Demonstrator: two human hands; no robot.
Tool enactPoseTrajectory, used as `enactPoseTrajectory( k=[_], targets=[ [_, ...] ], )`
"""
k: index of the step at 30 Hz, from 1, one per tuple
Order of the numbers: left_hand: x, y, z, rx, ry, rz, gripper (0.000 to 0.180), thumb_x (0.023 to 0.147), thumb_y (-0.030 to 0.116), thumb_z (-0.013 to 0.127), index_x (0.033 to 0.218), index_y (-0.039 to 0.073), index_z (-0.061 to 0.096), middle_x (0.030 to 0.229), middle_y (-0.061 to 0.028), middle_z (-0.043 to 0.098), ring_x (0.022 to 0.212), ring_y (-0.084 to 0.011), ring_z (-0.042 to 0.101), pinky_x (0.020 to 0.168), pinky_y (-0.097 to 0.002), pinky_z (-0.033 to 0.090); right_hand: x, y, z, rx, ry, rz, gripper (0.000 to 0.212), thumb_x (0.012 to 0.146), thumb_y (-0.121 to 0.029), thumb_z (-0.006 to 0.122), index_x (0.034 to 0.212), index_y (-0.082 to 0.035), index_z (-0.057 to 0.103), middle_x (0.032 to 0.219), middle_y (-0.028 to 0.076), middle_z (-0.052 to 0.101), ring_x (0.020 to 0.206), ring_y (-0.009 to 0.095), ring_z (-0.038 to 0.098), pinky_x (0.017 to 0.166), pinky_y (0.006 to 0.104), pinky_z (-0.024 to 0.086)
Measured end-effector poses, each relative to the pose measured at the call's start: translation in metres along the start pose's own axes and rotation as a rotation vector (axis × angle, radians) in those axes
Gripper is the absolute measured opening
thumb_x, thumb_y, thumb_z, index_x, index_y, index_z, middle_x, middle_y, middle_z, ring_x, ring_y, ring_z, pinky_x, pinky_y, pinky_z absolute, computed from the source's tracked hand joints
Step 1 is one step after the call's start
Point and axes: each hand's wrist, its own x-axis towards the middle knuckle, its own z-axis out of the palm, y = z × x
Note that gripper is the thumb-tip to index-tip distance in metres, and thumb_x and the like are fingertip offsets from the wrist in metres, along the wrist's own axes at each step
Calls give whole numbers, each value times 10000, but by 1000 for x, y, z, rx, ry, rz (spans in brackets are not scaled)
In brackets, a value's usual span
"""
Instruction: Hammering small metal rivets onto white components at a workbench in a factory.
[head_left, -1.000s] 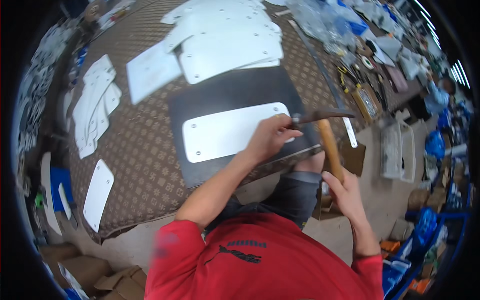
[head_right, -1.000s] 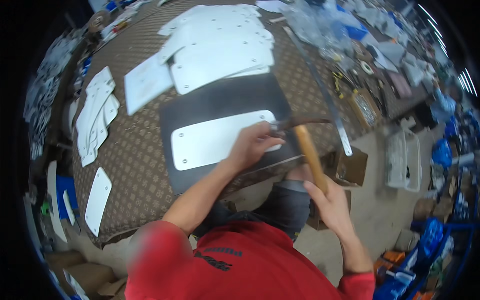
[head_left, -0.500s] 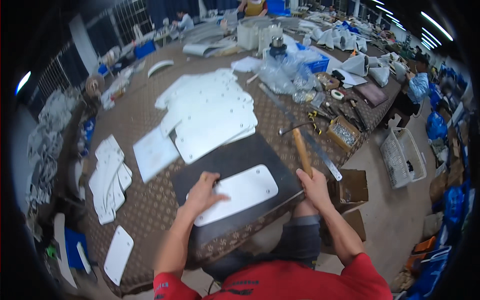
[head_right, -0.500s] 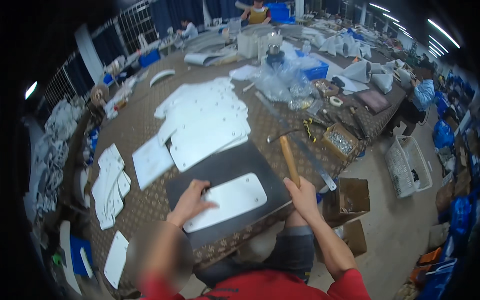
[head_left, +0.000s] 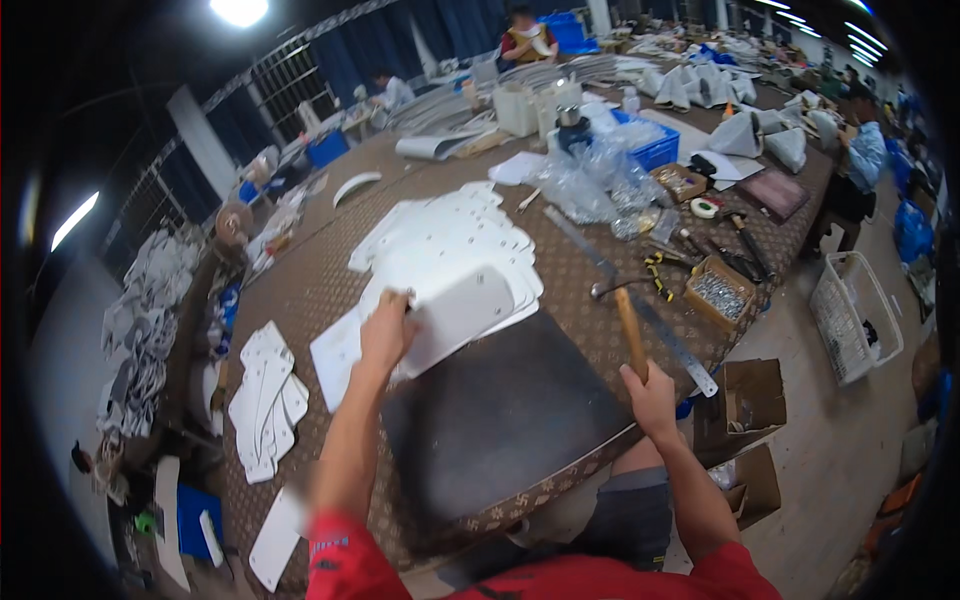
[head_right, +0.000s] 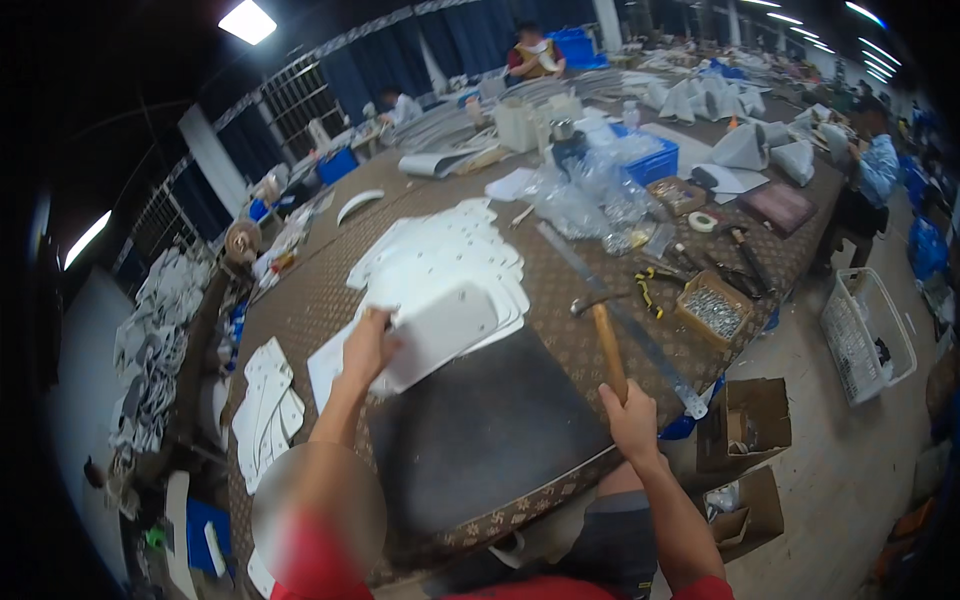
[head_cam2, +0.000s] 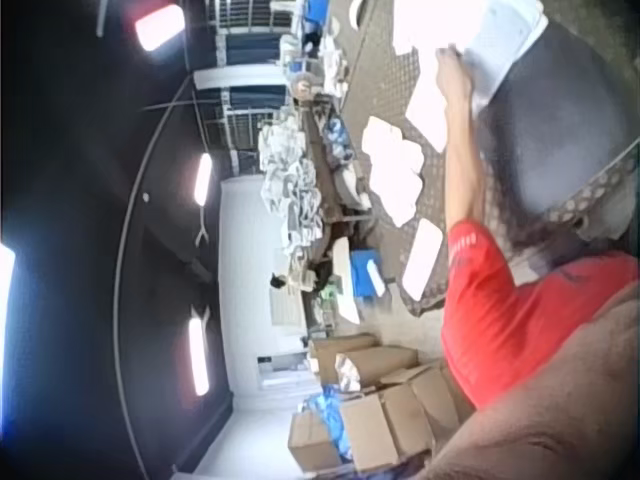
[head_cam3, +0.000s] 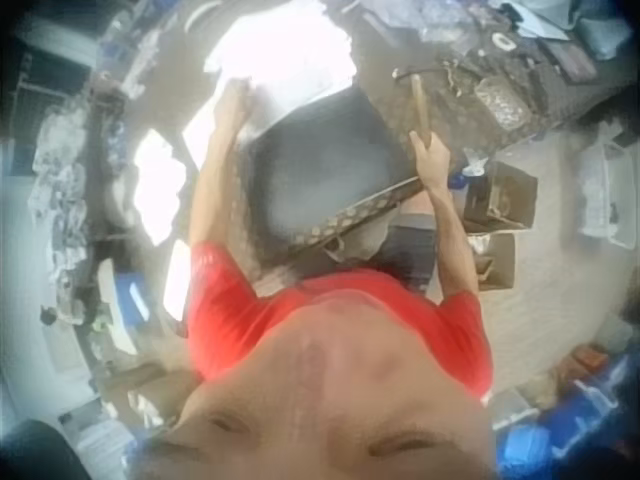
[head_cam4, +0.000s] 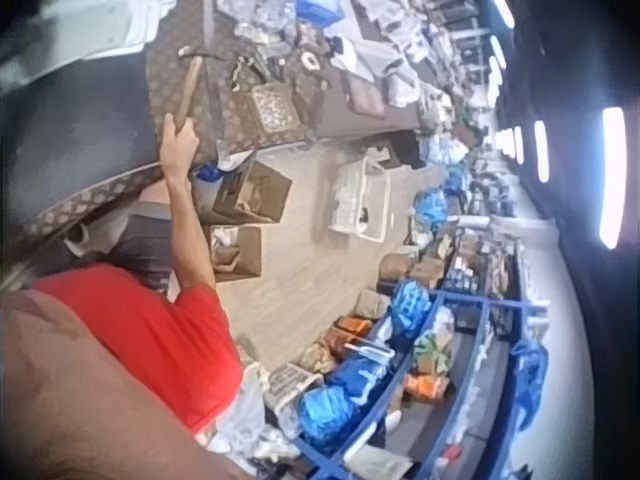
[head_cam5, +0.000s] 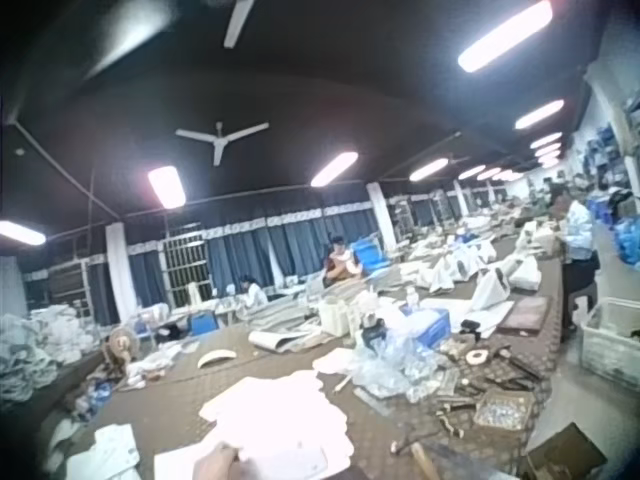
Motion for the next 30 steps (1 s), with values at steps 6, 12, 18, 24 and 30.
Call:
enactPoseTrajectory(
  k=[6,12,18,24,30],
  targets=[
    [-9,28,66,-158,-91,-49,612,812,269,810,1354,111,573,1435,-186,516,1154,-348,645,889,-443,547,2,9,0,4,-15,52,289,958,-242,677,895,33,614,651,119,580,605,181,546,591,370,446],
    [-33,12,118,-103,-89,-106,689,812,314,804,1440,258,527,1578,-213,366,1174,-395,632,893,-482,554,4,12,10,-30,-61,75,272,968,-226,670,900,29,605,684,46,573,656,128,503,609,347,438],
    [19,16,128,-105,-52,-229,598,856,292,745,1414,248,535,1597,-182,348,1019,-398,688,826,-482,574,11,42,10,-22,-29,-108,242,1003,-217,632,873,-20,578,646,-10,485,604,95,447,555,310,394],
    [2,-24,99,-339,234,-138,592,859,304,748,1387,148,528,1549,-154,435,1003,-393,695,850,-488,567,7,26,13,177,-58,139,275,1025,-270,615,829,-124,489,600,-73,374,467,40,352,419,253,258],
    [-93,-196,5,48,155,-633,519,900,313,675,1358,105,547,1406,-199,566,1125,-405,649,919,-483,542,13,36,15,191,1,166,286,1024,-295,621,825,-161,466,573,-89,355,406,34,313,365,242,203]
  ],
)
